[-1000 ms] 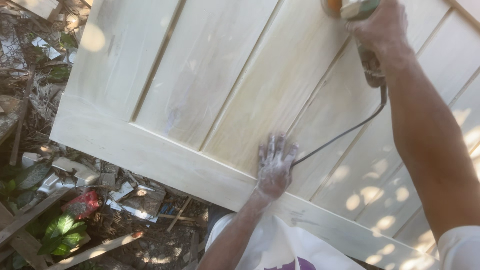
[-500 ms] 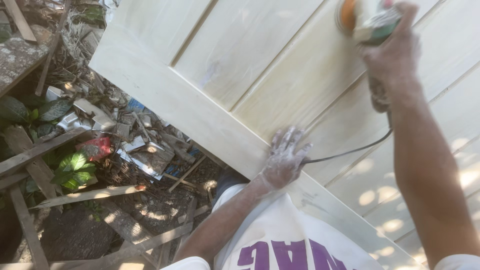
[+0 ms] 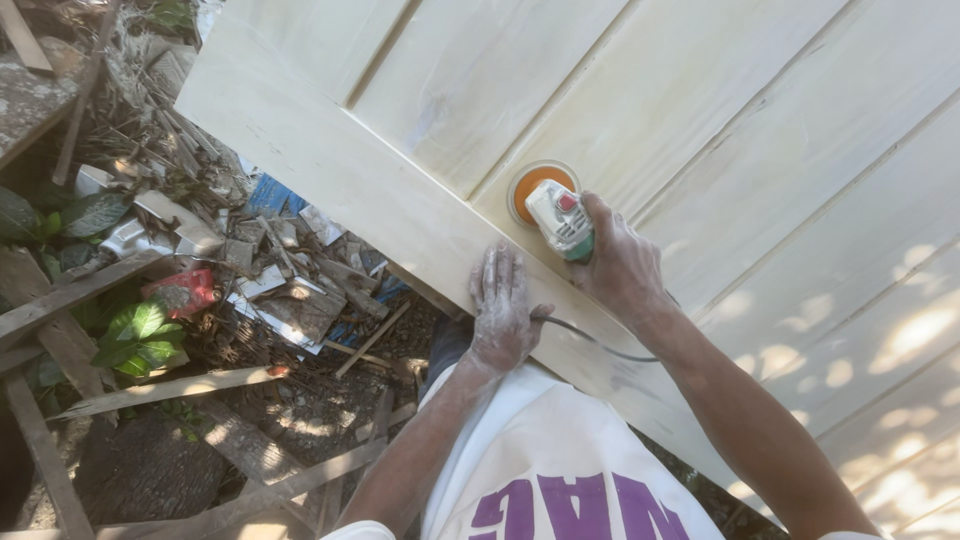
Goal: The person smooths the surface and edges of a wooden panel using a handheld power sander. They move around the panel to reach different sections and occasionally brush away dust by hand.
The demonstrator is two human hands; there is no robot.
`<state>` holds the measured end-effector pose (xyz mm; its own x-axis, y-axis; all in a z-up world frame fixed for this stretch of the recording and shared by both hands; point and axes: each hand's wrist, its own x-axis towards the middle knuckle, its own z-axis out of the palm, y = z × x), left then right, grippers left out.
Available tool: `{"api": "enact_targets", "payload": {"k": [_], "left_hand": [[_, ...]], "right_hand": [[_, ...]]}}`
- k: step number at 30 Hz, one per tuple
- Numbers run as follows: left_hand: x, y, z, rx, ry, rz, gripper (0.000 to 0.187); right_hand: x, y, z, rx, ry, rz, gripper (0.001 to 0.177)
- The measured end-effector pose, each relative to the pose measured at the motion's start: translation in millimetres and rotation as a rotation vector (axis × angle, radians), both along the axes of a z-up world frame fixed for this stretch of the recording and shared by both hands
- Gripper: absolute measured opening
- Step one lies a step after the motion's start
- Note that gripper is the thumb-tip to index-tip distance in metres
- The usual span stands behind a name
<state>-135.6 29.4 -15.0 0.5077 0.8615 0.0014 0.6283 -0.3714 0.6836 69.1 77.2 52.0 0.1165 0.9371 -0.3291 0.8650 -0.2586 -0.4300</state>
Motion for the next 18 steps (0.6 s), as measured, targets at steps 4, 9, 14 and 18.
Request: {"api": "enact_targets", "payload": {"k": [4,9,14,18], "left_hand": [[8,2,-9,-0.013,0.009,-0.031,0.083],[10,-2,-13,-0.049,0.063,-0.101,0.079],[7,-7,-12,-0.024,0.020,-0.091,0.080],[8,0,-17,0.020,-0.002,-0.032,0.084]], "right_hand": [[22,3,-4,-0.133,-0.063,-0.024,0.097],[69,33,0,-0.153,-0.123,-0.171,0.090],[74,40,-2,-0.074,-0.092,-0.230,0.090],[26,21,-2,-0.208,-0.078,-0.196,0.097]]}}
